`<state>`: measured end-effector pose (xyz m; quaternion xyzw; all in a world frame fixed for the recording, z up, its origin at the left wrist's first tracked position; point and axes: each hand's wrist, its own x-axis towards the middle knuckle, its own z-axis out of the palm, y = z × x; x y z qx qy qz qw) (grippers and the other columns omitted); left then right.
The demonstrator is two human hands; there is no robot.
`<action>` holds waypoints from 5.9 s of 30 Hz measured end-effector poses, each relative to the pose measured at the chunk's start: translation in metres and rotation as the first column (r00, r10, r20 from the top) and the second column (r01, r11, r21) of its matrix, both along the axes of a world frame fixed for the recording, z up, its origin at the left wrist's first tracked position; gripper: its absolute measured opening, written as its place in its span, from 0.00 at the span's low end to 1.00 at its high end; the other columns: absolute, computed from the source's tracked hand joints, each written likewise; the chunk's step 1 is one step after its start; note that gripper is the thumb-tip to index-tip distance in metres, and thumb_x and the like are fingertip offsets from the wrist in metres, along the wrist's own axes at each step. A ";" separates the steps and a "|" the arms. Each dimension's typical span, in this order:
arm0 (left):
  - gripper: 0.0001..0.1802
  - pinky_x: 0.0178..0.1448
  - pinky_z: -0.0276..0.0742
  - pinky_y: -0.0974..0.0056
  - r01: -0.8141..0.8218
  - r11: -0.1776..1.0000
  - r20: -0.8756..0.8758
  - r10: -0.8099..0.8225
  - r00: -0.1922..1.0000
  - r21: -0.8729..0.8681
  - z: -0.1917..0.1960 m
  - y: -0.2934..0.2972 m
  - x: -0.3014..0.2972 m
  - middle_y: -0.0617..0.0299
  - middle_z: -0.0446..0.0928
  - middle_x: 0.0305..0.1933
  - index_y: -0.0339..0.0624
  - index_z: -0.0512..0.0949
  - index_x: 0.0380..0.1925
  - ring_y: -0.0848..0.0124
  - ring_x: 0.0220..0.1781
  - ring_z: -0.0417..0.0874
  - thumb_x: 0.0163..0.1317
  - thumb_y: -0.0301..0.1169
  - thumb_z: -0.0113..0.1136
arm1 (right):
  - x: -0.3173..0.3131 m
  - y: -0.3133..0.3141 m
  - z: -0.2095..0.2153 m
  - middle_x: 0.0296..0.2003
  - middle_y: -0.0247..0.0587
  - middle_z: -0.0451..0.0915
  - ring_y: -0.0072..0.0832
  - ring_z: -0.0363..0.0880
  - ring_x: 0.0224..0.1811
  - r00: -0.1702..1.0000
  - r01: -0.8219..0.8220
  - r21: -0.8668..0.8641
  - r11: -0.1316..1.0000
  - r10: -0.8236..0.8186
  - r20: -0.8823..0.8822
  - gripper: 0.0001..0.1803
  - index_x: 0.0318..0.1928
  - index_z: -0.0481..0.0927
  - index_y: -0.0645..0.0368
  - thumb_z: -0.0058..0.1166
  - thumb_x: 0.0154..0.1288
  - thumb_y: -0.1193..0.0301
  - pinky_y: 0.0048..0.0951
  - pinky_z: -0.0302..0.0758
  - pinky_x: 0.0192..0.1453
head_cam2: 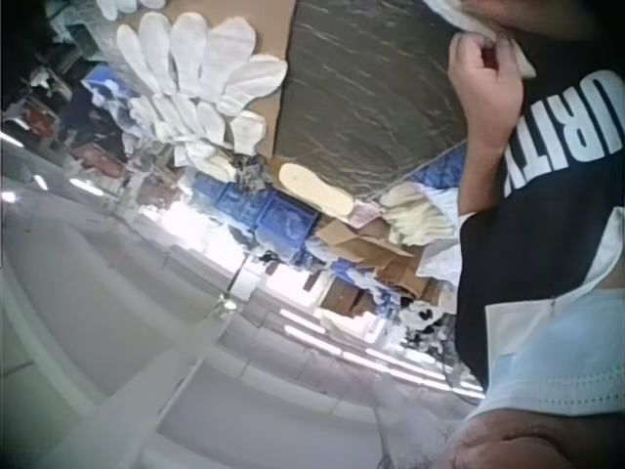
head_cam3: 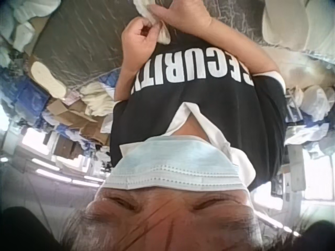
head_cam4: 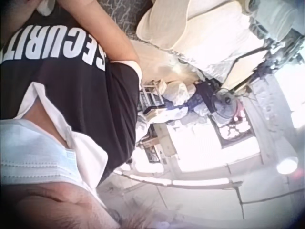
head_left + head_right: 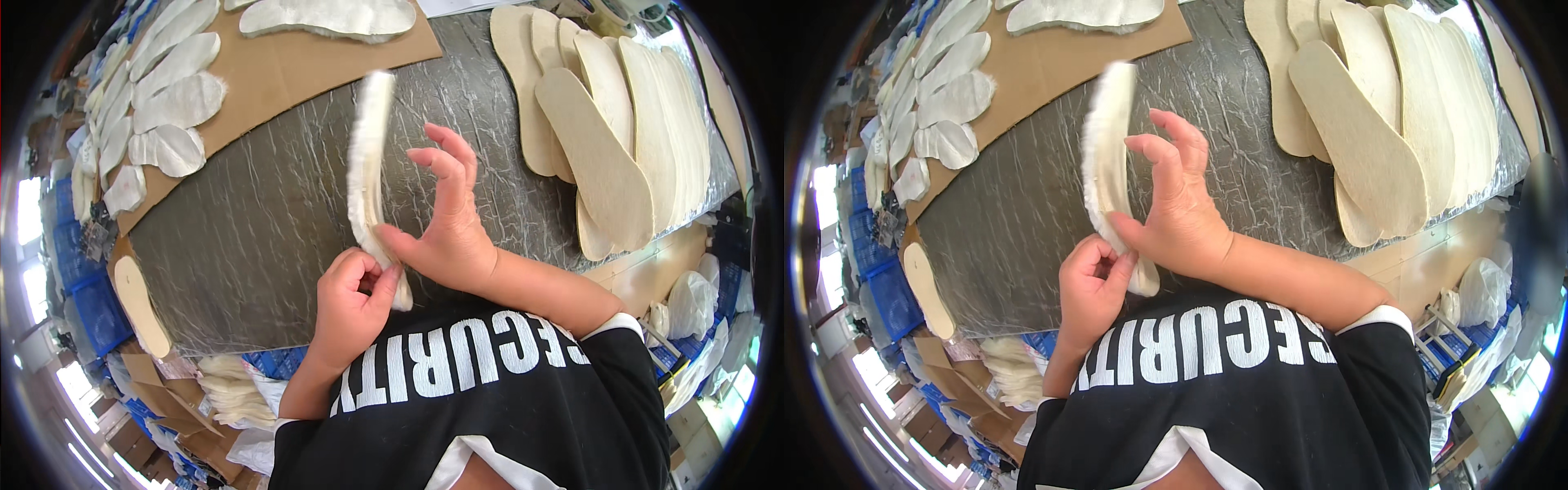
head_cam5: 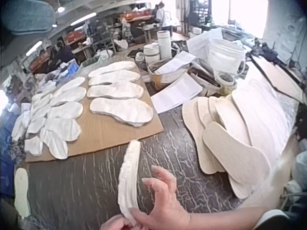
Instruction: Pairing and aligning soft padding layers with semi-rigid shoe insole bases on a workbench.
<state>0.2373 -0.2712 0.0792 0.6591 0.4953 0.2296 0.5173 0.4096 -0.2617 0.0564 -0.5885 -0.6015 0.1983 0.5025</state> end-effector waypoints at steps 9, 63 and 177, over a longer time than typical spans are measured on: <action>0.08 0.35 0.66 0.76 -0.042 0.987 0.201 0.073 0.977 -0.154 0.000 -0.001 -0.008 0.69 0.72 0.29 0.36 0.72 0.30 0.83 0.29 0.68 0.69 0.25 0.55 | 0.012 -0.010 -0.015 0.66 0.46 0.59 0.34 0.61 0.70 0.416 -0.703 -0.189 0.686 0.180 -0.891 0.28 0.58 0.66 0.60 0.64 0.60 0.79 0.39 0.67 0.70; 0.07 0.39 0.74 0.72 0.034 0.962 0.397 0.079 0.914 -0.270 -0.003 -0.010 0.001 0.63 0.78 0.34 0.35 0.76 0.35 0.80 0.36 0.77 0.68 0.29 0.60 | -0.005 -0.034 -0.043 0.62 0.41 0.65 0.29 0.67 0.65 0.240 -0.700 -0.039 0.713 0.184 -0.953 0.28 0.58 0.67 0.57 0.65 0.63 0.61 0.34 0.65 0.68; 0.07 0.58 0.67 0.40 0.386 0.359 -0.258 -0.356 0.898 0.850 0.004 0.015 -0.008 0.68 0.78 0.35 0.47 0.81 0.33 0.69 0.45 0.83 0.54 0.33 0.63 | 0.042 -0.047 0.032 0.22 0.50 0.78 0.51 0.80 0.26 0.668 -0.633 -0.516 0.577 0.744 0.013 0.12 0.39 0.69 0.62 0.55 0.55 0.74 0.46 0.77 0.30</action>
